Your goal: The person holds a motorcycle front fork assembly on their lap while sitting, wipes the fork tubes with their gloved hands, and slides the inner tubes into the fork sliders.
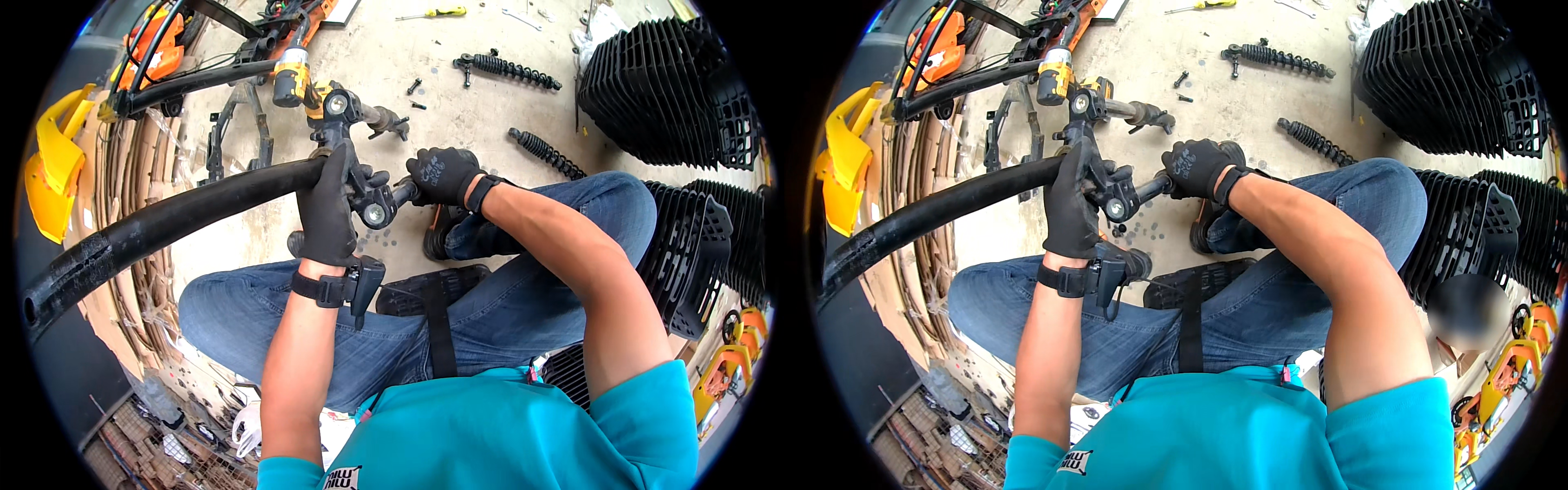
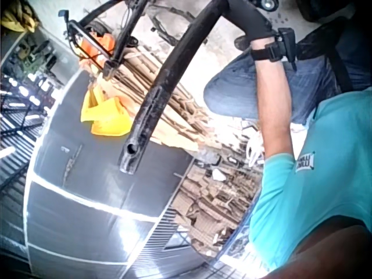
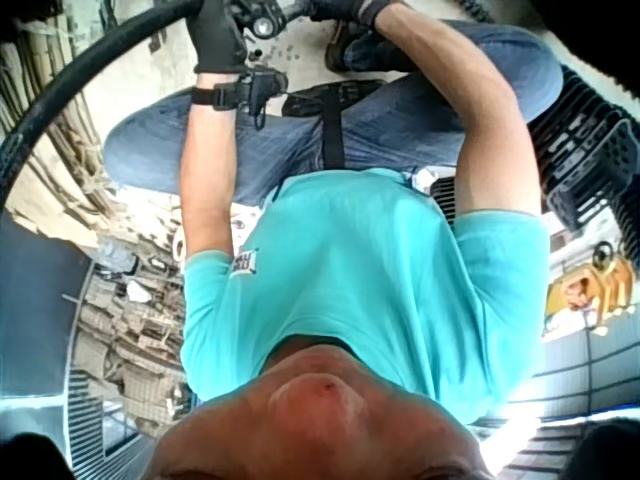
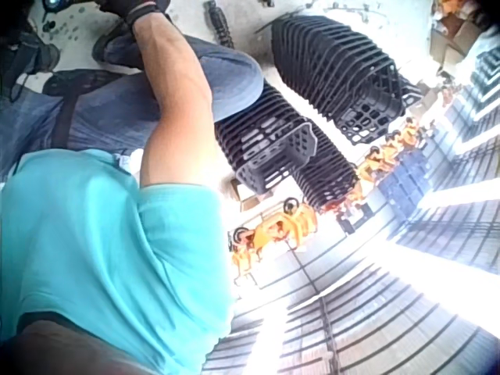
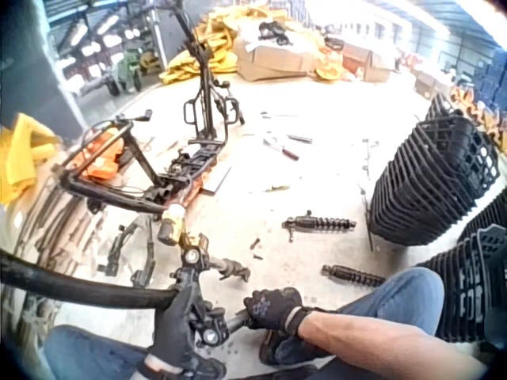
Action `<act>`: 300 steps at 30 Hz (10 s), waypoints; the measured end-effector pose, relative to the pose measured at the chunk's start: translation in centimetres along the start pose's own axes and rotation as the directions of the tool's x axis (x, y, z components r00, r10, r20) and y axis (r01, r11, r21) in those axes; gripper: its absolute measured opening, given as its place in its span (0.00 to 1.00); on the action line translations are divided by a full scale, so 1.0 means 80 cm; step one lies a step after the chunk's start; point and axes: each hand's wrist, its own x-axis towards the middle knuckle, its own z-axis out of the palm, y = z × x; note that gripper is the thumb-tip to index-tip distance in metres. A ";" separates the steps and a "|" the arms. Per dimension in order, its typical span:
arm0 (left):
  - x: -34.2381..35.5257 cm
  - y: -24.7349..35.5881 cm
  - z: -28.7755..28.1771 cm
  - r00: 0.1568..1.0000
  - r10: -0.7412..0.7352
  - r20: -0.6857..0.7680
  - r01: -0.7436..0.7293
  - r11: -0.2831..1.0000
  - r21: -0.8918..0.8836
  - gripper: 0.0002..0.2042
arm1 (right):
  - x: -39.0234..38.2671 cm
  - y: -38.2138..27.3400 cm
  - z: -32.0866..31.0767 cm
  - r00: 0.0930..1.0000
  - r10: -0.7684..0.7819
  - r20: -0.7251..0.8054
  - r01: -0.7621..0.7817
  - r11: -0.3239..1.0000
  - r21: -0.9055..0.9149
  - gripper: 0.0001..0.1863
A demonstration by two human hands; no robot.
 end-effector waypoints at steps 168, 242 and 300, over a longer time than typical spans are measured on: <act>0.010 0.034 0.008 0.995 0.004 0.104 -0.023 0.982 0.189 0.19 | 0.004 0.010 0.060 0.972 0.205 0.111 -0.231 0.782 0.578 0.38; -0.019 0.211 -0.008 0.379 0.837 0.395 -0.902 0.238 0.361 0.12 | 0.028 0.001 0.103 0.960 0.266 0.088 -0.279 0.887 0.368 0.28; 0.031 0.175 0.037 0.840 0.300 0.452 -0.522 0.676 0.521 0.15 | 0.062 -0.055 0.117 0.944 0.256 0.209 -0.330 0.709 0.623 0.49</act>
